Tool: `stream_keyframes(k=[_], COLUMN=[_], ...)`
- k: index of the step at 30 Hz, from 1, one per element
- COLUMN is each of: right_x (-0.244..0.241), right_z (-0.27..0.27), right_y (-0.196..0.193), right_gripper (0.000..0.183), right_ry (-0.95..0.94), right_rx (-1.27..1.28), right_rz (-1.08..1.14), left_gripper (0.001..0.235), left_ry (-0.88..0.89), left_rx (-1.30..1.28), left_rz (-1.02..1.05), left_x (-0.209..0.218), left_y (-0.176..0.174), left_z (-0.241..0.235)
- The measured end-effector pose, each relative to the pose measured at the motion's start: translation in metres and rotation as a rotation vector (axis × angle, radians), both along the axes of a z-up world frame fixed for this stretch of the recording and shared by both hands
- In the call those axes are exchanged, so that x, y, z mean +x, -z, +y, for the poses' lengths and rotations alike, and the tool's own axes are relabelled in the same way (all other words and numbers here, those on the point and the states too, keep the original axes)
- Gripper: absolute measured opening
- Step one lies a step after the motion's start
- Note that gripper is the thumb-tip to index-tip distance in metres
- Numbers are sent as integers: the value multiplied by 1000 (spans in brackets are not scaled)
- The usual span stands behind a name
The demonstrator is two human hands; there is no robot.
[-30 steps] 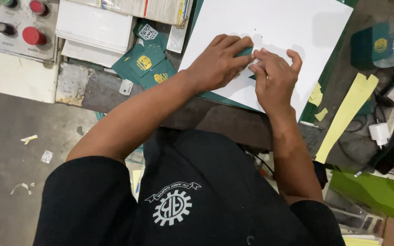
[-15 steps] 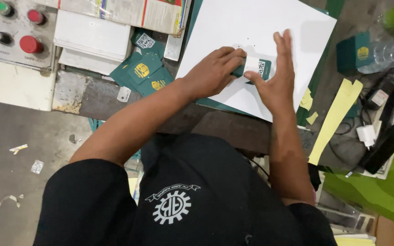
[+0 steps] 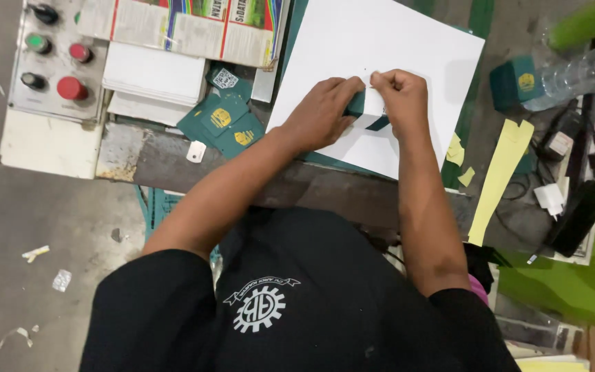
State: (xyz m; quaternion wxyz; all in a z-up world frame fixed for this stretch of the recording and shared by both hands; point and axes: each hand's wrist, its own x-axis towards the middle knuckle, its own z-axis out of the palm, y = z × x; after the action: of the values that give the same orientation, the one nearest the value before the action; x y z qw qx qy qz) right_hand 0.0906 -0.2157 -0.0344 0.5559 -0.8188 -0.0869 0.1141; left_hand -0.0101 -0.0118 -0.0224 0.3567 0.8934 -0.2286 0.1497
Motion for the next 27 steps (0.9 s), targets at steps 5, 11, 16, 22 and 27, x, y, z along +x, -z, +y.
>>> stream_keyframes(k=[5,11,16,22,27], right_x=[-11,-68,-103,-95,-92], right_z=[-16,-31,-19,-18,-27], right_y=[-1,25,-2,-29,-48], right_gripper=[40,54,73,93,74], right_ry=[108,266,268,189,14], right_rx=[284,370,310,-85,-419], right_rz=[164,74,119,-130,-633], left_gripper=[68,60,61,70,57], left_ry=[-54,-262,-419,-353,-262], left_rx=[21,-115,-407,-558,-663], left_rz=[-32,108,344,254,379], left_x=[-5,-7,-24,-56,-79], left_y=[-18,-4,4,1,2], left_z=[-12,-35,-71,-84,-59])
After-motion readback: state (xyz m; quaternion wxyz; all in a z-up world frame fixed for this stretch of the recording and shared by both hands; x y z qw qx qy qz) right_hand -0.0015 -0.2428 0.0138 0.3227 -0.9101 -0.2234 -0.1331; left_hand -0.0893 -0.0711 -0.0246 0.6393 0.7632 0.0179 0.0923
